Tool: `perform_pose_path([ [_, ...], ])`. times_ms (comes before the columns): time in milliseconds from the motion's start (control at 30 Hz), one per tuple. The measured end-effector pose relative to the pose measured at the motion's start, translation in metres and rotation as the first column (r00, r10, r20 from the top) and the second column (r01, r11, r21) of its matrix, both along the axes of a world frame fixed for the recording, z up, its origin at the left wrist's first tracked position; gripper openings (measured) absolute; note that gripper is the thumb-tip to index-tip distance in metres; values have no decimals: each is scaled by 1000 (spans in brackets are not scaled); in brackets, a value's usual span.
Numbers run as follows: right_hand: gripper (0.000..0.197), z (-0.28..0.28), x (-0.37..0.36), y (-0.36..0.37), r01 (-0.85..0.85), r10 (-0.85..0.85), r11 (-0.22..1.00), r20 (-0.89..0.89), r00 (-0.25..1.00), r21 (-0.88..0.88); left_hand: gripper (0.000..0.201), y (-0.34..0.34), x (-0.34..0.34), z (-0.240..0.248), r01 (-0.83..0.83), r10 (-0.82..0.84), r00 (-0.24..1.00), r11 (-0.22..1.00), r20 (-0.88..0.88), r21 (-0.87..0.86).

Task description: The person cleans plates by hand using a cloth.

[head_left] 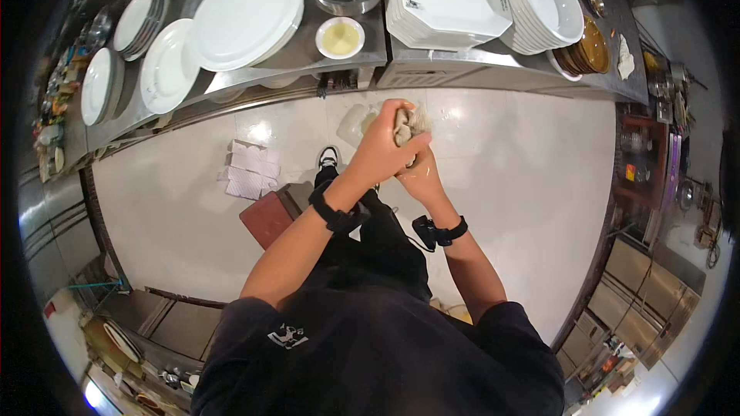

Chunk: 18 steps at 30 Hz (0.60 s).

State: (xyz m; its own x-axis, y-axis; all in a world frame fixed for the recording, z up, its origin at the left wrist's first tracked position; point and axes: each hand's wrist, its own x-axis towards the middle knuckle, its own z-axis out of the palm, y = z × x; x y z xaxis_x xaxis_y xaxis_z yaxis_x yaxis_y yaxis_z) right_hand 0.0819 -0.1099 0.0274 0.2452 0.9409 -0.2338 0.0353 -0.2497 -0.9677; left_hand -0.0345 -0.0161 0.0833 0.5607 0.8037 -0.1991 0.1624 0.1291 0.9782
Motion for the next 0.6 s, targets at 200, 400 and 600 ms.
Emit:
perform_pose_path([
  [200, 58, 47, -16, -3, -126, 129, 992, -187, 974, 25, 66, -16, -67, 12, -92, 104, 983, 992, 148, -84],
  [400, 64, 29, -35, 2, -150, 175, 979, -193, 965, 139, 42, -21, -107, 44, -198, 214, 967, 973, 139, -116],
  [600, 53, 80, -69, 41, -331, 379, 924, -338, 861, 192, 21, -9, -178, 57, -582, 574, 797, 813, 189, -12],
])
